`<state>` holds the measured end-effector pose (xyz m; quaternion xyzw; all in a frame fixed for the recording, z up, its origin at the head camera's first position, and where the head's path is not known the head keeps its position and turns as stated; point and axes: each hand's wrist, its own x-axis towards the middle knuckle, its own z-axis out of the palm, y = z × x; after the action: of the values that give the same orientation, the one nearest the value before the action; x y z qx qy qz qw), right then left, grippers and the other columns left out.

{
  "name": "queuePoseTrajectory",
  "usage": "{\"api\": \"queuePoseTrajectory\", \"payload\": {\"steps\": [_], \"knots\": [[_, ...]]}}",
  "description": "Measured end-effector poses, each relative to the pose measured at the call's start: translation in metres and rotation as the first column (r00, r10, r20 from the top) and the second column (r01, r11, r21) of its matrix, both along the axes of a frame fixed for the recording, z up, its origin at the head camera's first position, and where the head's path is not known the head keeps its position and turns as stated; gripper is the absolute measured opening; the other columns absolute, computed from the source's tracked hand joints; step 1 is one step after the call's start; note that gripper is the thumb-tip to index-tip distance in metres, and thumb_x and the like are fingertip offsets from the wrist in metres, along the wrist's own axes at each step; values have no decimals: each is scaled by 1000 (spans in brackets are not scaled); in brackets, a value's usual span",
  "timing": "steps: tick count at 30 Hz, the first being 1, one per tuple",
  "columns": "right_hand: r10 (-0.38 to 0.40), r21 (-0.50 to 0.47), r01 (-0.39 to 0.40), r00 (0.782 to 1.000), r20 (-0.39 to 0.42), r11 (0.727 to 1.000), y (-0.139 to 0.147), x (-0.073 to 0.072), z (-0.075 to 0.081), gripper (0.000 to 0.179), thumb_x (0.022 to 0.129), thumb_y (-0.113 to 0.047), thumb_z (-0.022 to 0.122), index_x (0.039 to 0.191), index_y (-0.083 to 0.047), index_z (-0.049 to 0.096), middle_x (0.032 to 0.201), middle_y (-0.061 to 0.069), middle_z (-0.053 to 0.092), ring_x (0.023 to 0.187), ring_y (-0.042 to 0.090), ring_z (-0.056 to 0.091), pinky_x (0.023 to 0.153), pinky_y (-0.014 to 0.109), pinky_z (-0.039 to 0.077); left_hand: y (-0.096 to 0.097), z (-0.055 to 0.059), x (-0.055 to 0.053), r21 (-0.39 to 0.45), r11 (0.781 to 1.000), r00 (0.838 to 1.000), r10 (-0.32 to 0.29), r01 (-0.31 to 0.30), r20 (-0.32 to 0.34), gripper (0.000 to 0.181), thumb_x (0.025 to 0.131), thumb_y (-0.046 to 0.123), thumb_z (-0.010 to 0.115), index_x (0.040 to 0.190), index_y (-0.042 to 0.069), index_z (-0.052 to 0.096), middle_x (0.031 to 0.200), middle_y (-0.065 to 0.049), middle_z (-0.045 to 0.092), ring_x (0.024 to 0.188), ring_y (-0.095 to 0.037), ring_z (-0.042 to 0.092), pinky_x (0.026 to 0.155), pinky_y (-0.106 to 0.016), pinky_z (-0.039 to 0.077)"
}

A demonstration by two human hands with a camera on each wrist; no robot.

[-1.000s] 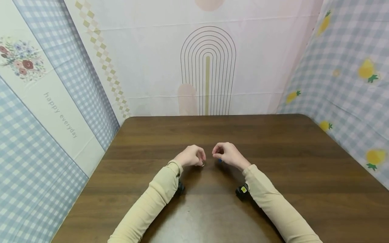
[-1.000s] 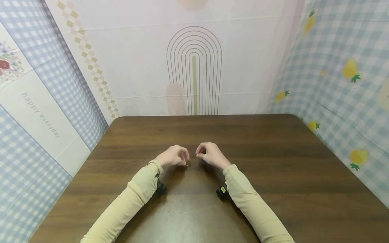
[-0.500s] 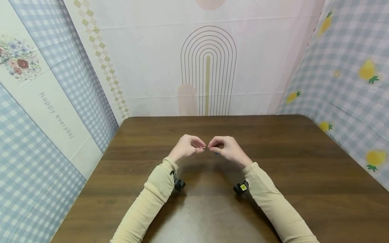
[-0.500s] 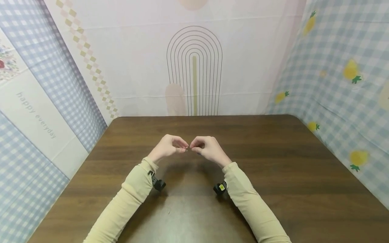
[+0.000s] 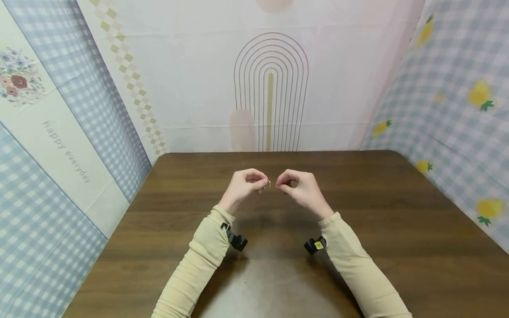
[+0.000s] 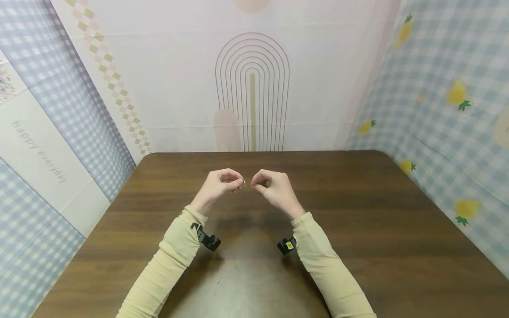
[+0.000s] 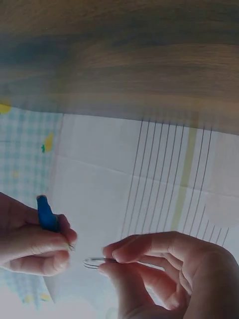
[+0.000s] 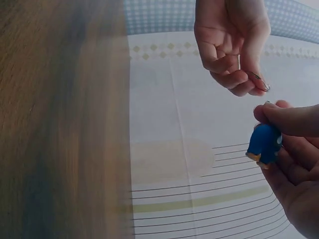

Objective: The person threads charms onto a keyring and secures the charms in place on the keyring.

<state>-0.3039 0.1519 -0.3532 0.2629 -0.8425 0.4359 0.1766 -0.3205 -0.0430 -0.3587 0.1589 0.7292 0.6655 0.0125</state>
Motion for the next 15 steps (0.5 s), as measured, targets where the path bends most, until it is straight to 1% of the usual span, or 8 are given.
{"api": "queuePoseTrajectory", "payload": {"steps": [3, 5, 6, 7, 10, 12, 13, 15], "knots": [[6, -6, -6, 1000, 2, 1000, -3, -1, 0, 14, 81, 1, 73, 80, -12, 71, 77, 2, 71, 71, 10, 62, 64, 23, 52, 2, 2, 2, 36, 999, 1000, 12, -13, 23, 15, 87, 1, 68, 96, -11, 65, 72, -1, 69, 63, -9, 62, 61, -30, 56], [1, -4, -1, 1000, 0, 1000, -4, -1, 1, 13, 81, 1, 73, 80, -12, 70, 77, 2, 71, 69, 11, 61, 62, 25, 53, 3, 3, 3, 28, 999, 1000, 18, -19, 25, 15, 88, 2, 68, 96, -10, 66, 70, 2, 67, 60, -9, 62, 59, -29, 55], [-2, -5, 2, 1000, -2, 1000, -5, -1, 2, 13, 81, 1, 72, 80, -12, 70, 77, 2, 71, 68, 10, 61, 61, 26, 53, 3, 4, 3, 22, 1000, 1000, 18, -18, 23, 15, 88, 2, 68, 97, -10, 66, 69, 2, 67, 59, -9, 62, 58, -28, 55], [-6, -3, 6, 1000, -9, 1000, -6, -1, 3, 13, 81, 1, 73, 81, -11, 70, 77, 2, 71, 66, 10, 61, 59, 27, 53, 3, 5, 4, 15, 1000, 1000, 17, -17, 20, 15, 88, 3, 68, 97, -10, 66, 70, -3, 68, 58, -9, 62, 56, -26, 54], [-16, 6, 16, 999, -28, 1000, -7, 0, 5, 12, 81, 1, 72, 81, -11, 70, 77, 3, 71, 66, 9, 61, 57, 24, 52, 3, 6, 4, -23, 1000, 1000, 22, -22, 1, 15, 89, 4, 68, 96, -9, 67, 77, -20, 68, 55, -8, 62, 56, -29, 56], [-18, 11, 19, 999, -46, 1000, -7, 1, 6, 13, 81, 2, 72, 81, -10, 69, 76, 3, 71, 68, 10, 62, 58, 24, 51, 3, 6, 5, -57, 998, 999, 30, -31, -17, 15, 89, 5, 67, 96, -9, 67, 82, -28, 67, 54, -8, 61, 55, -28, 56], [-18, 19, 19, 998, -55, 1000, -7, 1, 5, 13, 81, 2, 72, 81, -10, 69, 76, 3, 71, 69, 10, 62, 59, 24, 51, 3, 6, 5, -78, 996, 999, 36, -38, -28, 15, 89, 5, 67, 96, -8, 67, 83, -30, 67, 53, -8, 61, 54, -28, 56], [-13, 38, 16, 997, -74, 999, -7, 1, 3, 12, 81, 3, 73, 80, -9, 69, 76, 3, 71, 72, 11, 63, 62, 24, 52, 4, 6, 6, -131, 990, 998, 47, -54, -50, 14, 89, 5, 67, 95, -7, 68, 83, -29, 68, 52, -7, 60, 54, -28, 56]]}}
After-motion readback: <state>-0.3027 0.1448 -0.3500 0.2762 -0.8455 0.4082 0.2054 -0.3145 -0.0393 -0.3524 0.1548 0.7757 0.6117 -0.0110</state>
